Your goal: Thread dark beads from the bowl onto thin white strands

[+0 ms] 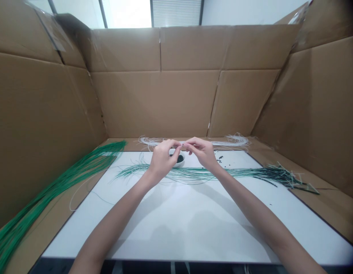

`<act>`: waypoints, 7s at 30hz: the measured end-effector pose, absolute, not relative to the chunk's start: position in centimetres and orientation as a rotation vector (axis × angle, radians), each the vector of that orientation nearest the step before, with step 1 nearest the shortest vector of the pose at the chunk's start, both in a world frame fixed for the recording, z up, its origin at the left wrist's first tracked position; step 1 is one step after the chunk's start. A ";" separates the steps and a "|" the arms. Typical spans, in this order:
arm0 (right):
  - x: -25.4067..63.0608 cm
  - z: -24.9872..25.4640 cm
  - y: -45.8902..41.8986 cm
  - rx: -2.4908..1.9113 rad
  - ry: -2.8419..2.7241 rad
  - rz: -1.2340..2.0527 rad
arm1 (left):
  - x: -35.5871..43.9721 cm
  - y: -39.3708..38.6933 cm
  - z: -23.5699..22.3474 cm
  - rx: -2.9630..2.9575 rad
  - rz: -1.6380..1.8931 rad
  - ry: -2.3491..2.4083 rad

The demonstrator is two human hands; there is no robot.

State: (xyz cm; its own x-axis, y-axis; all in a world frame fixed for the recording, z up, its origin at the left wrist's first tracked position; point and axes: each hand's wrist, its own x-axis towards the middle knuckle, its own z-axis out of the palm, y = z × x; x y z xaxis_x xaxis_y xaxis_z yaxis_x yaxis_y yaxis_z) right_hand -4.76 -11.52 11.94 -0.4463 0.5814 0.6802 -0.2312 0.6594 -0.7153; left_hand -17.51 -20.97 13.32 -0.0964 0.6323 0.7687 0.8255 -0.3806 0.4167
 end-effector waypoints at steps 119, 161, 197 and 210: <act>-3.7 12.7 -11.1 -0.265 -1.765 1.260 | -17.4 -20.8 13.4 -1.935 -1.575 -1.516; -3.5 12.9 -11.3 -0.358 -1.988 0.859 | -17.7 -20.1 12.8 -1.997 -1.556 -1.575; -2.2 13.4 -9.3 -0.498 -2.012 0.428 | -21.4 -18.4 12.8 -2.197 -2.834 -2.149; -2.2 13.6 -9.8 -0.481 -2.013 0.408 | -21.6 -18.2 12.3 -2.237 -2.778 -2.185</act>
